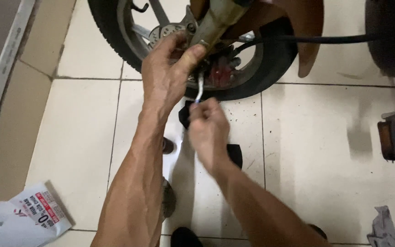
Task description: The person cleans the front wheel and brake disc of a motorcycle using a black cloth and a toothbrush. They wipe the brake caliper and disc with the cloth, then use the toothbrush to scrub the brake assembly and surrounding areas.
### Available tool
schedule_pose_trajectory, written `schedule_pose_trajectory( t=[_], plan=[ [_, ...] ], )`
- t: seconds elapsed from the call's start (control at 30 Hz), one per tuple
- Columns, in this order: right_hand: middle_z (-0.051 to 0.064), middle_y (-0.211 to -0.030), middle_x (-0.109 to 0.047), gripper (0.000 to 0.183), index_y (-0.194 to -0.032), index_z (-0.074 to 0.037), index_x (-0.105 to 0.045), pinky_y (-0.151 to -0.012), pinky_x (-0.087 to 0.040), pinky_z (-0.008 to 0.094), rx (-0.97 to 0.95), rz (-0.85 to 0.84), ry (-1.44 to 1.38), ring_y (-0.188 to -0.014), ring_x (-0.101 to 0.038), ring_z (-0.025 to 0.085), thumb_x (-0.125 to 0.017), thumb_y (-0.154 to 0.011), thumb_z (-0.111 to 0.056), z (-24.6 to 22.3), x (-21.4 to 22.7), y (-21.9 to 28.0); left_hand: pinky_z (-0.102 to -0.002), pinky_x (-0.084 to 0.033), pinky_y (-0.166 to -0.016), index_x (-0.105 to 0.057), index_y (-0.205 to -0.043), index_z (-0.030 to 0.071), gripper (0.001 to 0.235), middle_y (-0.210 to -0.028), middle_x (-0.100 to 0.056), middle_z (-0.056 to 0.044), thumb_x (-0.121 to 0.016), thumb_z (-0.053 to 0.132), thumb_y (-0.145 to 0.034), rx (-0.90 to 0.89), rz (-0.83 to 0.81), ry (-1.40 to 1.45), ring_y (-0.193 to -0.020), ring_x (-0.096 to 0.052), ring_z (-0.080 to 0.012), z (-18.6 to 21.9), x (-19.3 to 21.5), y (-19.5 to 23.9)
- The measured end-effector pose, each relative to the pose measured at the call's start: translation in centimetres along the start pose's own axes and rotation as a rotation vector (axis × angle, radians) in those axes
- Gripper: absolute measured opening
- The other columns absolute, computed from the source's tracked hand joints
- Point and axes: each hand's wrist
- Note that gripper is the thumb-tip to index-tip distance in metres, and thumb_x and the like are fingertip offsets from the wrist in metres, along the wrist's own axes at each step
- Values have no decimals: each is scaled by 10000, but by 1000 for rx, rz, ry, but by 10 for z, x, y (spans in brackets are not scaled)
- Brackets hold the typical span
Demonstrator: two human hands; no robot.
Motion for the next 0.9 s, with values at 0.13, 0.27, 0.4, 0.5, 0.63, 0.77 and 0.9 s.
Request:
schedule_pose_trajectory(
  t=[0.13,0.27,0.4,0.5,0.63,0.77,0.9],
  plan=[
    [89,-652,-503,192,-817,-61,-533,-346,-255,316,-142,19,-376,-444,-437,180,-588,-994,-109,-11,-2,-10,-322,-557,-825,-718,-1155,93,542,-1098,-742,-58,-647,510,-815,10,-1,-22,-971,-708,-194,2,1,0],
    [49,-785,-675,192,-870,-91,-598,-549,-467,319,-97,13,-123,-588,-555,159,-585,-953,-263,2,0,3,-330,-542,-798,-710,-1149,95,522,-1088,-739,-57,-635,501,-830,-14,-14,-27,-972,-699,-201,1,3,-2],
    [60,-772,-584,186,-840,-101,-541,-522,-375,322,29,21,-193,-613,-522,169,-608,-1006,-153,4,-6,-11,-329,-559,-830,-688,-1192,106,576,-1111,-754,-64,-617,539,-819,1,-14,-17,-990,-716,-195,1,1,3],
    [112,-710,-535,234,-819,-60,-491,-349,-270,323,-131,-17,-437,-442,-444,180,-583,-1019,-141,-17,-4,4,-313,-545,-809,-714,-1127,104,498,-1067,-740,-50,-641,498,-831,-38,-4,1,-955,-695,-181,3,2,-1],
    [98,-717,-572,221,-840,-56,-533,-353,-325,329,-130,-2,-274,-463,-495,183,-597,-1027,-155,-14,1,-7,-336,-545,-806,-711,-1157,97,595,-1096,-751,-66,-605,583,-831,-44,-1,-50,-986,-714,-206,-5,1,-2],
    [68,-734,-563,203,-825,-66,-538,-458,-386,329,-73,23,-284,-573,-489,163,-627,-979,-165,-7,9,3,-331,-561,-811,-705,-1167,120,508,-1094,-749,-56,-665,502,-835,-27,5,18,-984,-714,-194,2,3,-1],
    [-4,-789,-643,130,-939,-147,-660,-701,-472,311,272,39,196,-734,-576,138,-599,-927,-261,19,32,4,-332,-547,-789,-719,-1160,126,535,-1079,-755,-59,-639,526,-813,-12,4,-52,-950,-717,-205,0,2,-3]
  ],
)
Point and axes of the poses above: each hand's wrist, its own y-axis away from the middle knuckle, its own x-axis out of the back of the hand, z = x × y
